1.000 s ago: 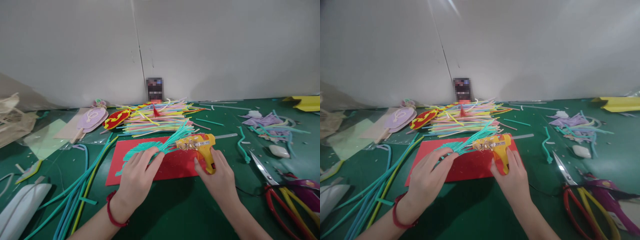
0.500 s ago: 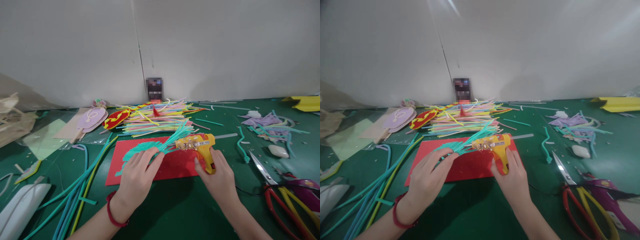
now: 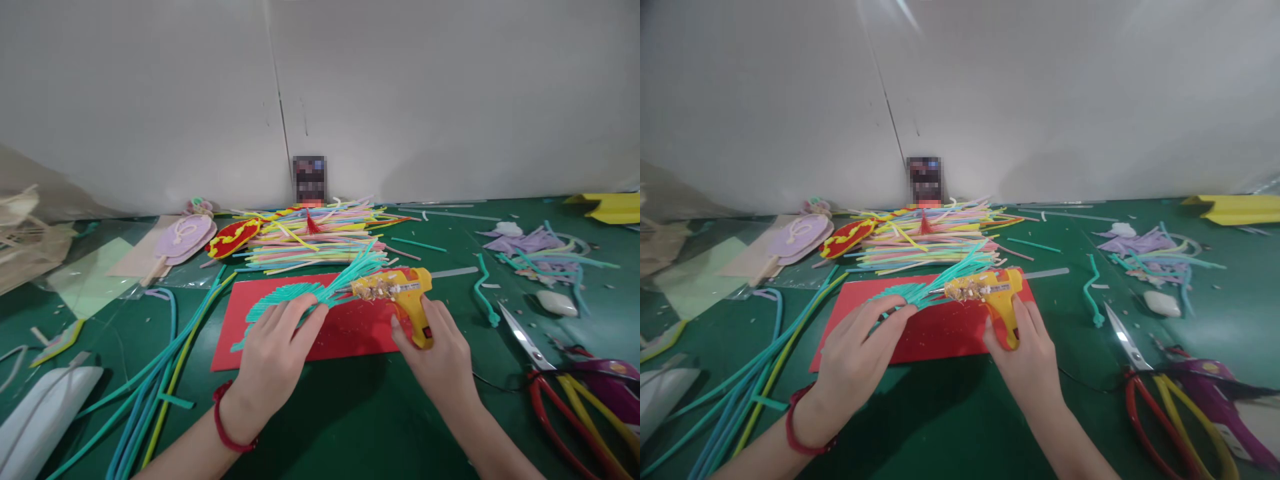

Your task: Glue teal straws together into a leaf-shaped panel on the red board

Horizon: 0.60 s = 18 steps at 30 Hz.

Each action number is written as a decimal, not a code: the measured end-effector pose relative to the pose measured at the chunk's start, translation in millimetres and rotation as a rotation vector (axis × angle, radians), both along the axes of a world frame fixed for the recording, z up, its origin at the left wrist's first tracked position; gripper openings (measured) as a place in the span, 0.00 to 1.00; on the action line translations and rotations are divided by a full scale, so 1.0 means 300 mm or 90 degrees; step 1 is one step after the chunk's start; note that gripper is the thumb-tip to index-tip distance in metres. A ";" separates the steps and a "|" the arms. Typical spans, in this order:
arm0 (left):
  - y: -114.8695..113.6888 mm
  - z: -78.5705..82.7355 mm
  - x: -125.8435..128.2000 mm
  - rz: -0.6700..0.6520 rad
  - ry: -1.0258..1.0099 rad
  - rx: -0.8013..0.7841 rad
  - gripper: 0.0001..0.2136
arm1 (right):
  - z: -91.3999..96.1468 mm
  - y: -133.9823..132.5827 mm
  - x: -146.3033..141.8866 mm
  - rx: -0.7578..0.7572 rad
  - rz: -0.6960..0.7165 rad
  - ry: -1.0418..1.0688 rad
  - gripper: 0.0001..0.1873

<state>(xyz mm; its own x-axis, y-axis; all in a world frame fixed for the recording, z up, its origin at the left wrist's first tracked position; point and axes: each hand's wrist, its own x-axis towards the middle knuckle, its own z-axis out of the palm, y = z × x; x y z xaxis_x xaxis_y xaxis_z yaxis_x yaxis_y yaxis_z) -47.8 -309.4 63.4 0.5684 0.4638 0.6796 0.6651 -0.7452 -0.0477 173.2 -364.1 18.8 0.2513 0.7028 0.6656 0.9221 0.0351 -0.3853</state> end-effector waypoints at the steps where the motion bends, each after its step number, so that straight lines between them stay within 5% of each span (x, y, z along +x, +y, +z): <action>1: 0.001 -0.001 0.000 -0.004 -0.003 0.002 0.10 | 0.001 0.000 0.002 0.000 0.000 0.000 0.17; 18: 0.008 0.003 -0.005 -0.002 -0.015 -0.001 0.11 | 0.002 0.005 0.025 -0.036 -0.063 0.024 0.17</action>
